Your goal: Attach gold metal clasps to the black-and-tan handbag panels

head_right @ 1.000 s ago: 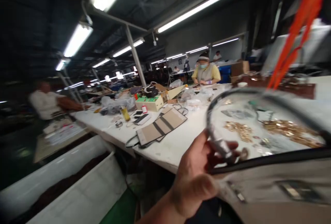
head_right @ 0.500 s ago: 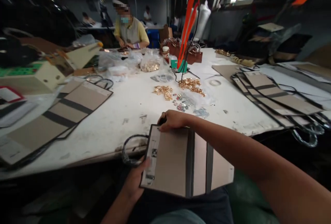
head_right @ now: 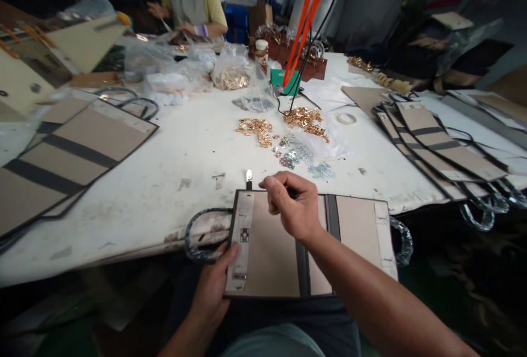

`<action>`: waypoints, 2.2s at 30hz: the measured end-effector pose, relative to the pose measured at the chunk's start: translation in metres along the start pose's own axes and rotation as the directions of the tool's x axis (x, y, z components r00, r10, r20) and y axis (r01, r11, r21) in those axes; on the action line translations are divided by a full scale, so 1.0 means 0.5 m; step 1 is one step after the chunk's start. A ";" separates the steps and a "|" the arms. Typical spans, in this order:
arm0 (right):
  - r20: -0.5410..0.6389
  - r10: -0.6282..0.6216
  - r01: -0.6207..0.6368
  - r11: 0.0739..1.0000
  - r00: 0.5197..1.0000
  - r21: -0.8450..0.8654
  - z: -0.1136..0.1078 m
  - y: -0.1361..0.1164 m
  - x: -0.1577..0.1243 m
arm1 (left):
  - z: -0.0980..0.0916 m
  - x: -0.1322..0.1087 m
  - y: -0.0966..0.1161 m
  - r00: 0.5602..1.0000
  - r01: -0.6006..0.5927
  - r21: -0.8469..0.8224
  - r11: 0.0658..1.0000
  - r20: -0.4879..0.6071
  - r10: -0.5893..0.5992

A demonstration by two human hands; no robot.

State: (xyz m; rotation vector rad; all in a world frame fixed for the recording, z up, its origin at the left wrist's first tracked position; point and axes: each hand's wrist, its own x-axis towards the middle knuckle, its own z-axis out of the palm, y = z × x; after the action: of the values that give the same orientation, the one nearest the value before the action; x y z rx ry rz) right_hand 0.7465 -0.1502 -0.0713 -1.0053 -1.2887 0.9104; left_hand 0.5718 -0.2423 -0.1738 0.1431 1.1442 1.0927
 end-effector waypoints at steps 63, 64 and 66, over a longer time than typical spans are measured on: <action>0.295 0.313 0.087 0.538 0.903 -0.838 0.053 0.058 -0.017 | -0.025 0.020 -0.006 0.999 -0.052 0.134 0.990 -0.003 0.053; 0.288 0.323 0.089 0.514 0.901 -0.853 0.050 0.069 -0.016 | -0.027 0.018 -0.006 0.998 -0.059 0.166 0.984 -0.008 0.061; 0.275 0.318 0.087 0.498 0.907 -0.863 0.051 0.087 -0.016 | -0.031 0.014 -0.003 0.996 -0.081 0.238 0.968 -0.025 0.089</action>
State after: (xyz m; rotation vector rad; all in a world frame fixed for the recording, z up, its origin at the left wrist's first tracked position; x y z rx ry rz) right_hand 0.7212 -0.1419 -0.1150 -1.7760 -2.1674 0.5286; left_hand 0.5605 -0.2443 -0.1865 0.3639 1.3092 1.0338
